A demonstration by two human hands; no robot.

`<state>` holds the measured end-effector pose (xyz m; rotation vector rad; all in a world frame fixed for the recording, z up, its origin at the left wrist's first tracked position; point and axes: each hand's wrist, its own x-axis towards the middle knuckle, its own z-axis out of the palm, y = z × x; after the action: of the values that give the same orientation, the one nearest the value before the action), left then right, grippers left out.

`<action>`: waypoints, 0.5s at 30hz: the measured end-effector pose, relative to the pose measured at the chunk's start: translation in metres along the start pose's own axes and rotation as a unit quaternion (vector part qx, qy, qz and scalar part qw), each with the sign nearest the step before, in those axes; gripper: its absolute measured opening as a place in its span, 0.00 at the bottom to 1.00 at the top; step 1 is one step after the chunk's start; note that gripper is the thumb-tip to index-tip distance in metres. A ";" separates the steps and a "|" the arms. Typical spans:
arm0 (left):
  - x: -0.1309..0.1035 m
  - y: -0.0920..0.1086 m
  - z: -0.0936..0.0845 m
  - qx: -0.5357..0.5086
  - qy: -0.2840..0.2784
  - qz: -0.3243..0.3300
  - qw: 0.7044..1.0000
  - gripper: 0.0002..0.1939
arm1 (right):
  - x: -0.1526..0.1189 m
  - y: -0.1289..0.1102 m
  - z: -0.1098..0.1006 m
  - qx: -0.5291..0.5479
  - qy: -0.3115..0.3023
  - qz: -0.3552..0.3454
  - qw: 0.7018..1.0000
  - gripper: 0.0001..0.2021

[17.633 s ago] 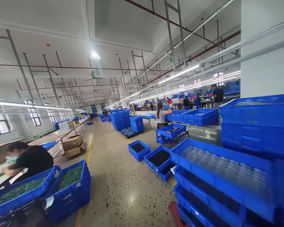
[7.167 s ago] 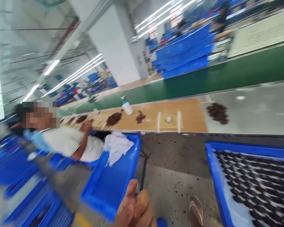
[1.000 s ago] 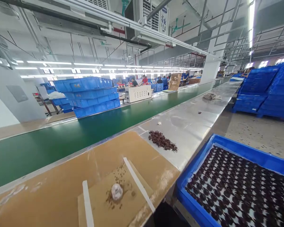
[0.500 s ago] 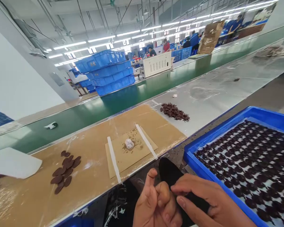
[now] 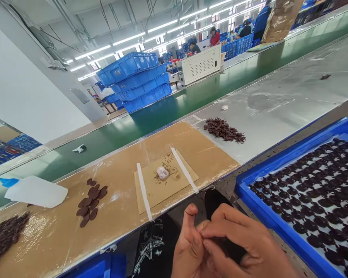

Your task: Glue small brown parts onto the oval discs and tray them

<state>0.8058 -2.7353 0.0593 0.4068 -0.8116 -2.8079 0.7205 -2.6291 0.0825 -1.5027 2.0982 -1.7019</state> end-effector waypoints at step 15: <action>0.014 0.001 0.001 0.182 0.013 -0.049 0.982 0.24 | -0.003 0.023 0.000 -0.041 0.015 -0.046 0.998 0.13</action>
<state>0.7921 -2.7397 0.0578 0.5504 -1.3405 -2.7307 0.7070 -2.6288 0.0632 -1.6300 2.1727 -1.6961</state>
